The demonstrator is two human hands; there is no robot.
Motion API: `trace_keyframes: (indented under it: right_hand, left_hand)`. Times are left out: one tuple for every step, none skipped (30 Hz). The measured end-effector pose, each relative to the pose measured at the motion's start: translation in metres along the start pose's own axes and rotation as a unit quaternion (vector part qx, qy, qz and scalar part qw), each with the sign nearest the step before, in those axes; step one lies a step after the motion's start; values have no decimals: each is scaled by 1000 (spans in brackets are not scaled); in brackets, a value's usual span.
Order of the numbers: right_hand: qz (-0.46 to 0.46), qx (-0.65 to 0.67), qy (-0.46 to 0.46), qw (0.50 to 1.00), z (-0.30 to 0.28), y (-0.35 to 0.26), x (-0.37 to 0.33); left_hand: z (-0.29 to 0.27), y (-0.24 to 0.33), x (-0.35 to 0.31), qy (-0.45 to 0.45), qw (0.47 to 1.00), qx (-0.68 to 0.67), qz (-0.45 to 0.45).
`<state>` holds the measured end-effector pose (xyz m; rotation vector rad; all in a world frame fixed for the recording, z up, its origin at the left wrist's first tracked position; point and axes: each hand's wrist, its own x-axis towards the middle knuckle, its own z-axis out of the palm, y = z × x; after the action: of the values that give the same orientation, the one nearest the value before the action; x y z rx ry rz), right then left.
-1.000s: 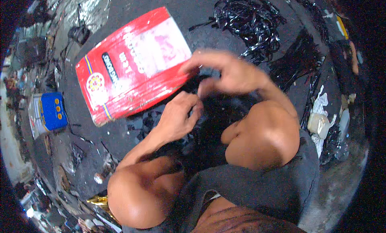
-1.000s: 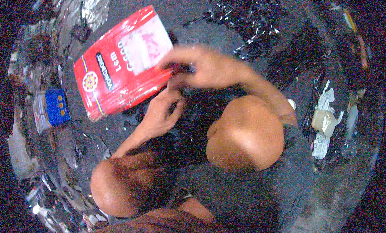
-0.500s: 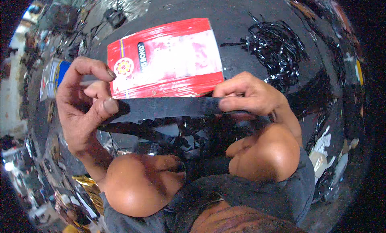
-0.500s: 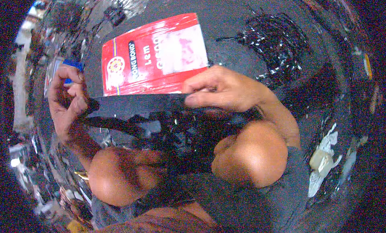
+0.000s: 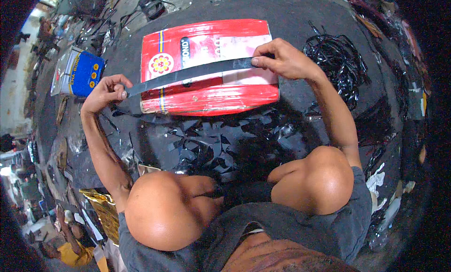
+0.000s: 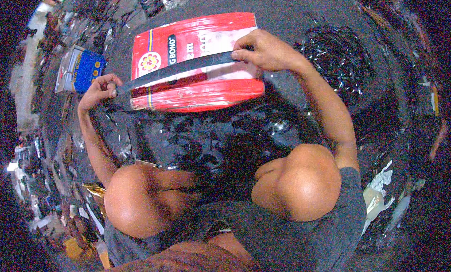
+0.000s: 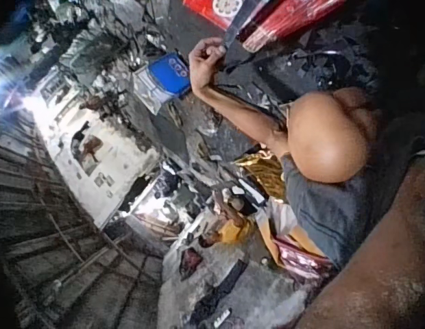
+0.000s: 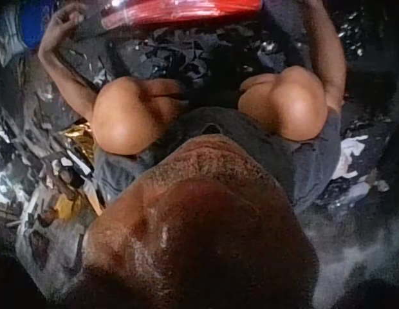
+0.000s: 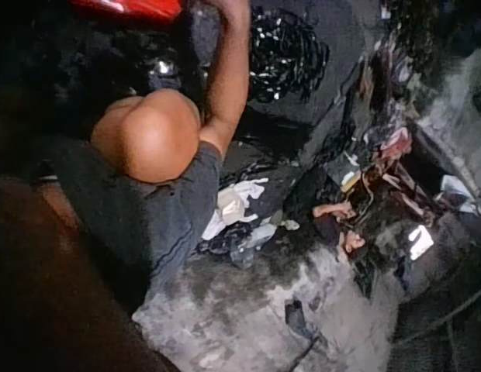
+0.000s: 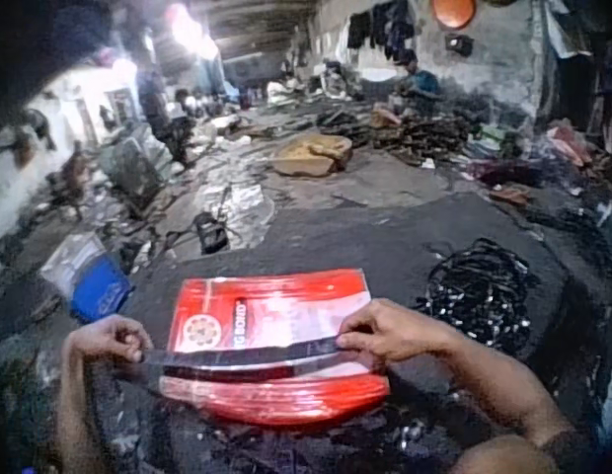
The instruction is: The person repeatedly picks up black plastic straps and ties them around a red and white rectangular package placed on a table. The person secures each strap by hand, then discards the excess strap onto the table surface.
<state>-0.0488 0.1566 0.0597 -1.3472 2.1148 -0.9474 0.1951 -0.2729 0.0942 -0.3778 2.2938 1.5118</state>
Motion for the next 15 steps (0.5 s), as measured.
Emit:
trace_keyframes:
  right_hand:
    - [28,46,-32,998,-6,2,1]
    - [58,91,-64,992,-11,5,1]
    - [68,71,-70,993,-13,6,2]
    - [60,77,-69,993,-9,6,3]
    - [51,84,-69,993,-4,3,6]
    - [41,90,-69,993,2,0,9]
    - [52,94,-62,992,7,1,13]
    - [61,98,-52,992,12,1,19]
    - [70,101,-41,992,17,1,23]
    - [79,81,-25,993,20,0,25]
    - [92,58,-8,994,22,0,27]
    - [99,35,8,994,23,0,28]
    - [85,1,27,996,25,2,28]
    - [73,-33,44,996,30,7,27]
    - [45,-60,57,995,34,4,33]
  left_hand:
    - [-3,-12,0,-16,1000,-21,-5]
    - [-3,-18,-2,-34,998,-42,-11]
    - [-5,-22,-6,-24,999,-26,-21]
    - [-9,-25,-9,-12,999,-19,-27]
    - [-13,-26,-14,2,999,-13,-33]
    - [-16,-30,-18,15,999,-6,-39]
    - [-22,-38,-17,33,998,19,-51]
    - [-24,-41,-13,39,995,54,-71]
    - [-25,-44,-9,44,991,90,-90]
    - [-27,-48,-4,48,985,125,-109]
    - [-29,-55,6,58,983,134,-110]
    - [-33,-63,8,73,980,144,-114]
    - [-38,-72,12,87,977,153,-116]
    - [-44,-91,18,99,975,160,-121]
    - [-76,-134,7,135,953,251,-100]
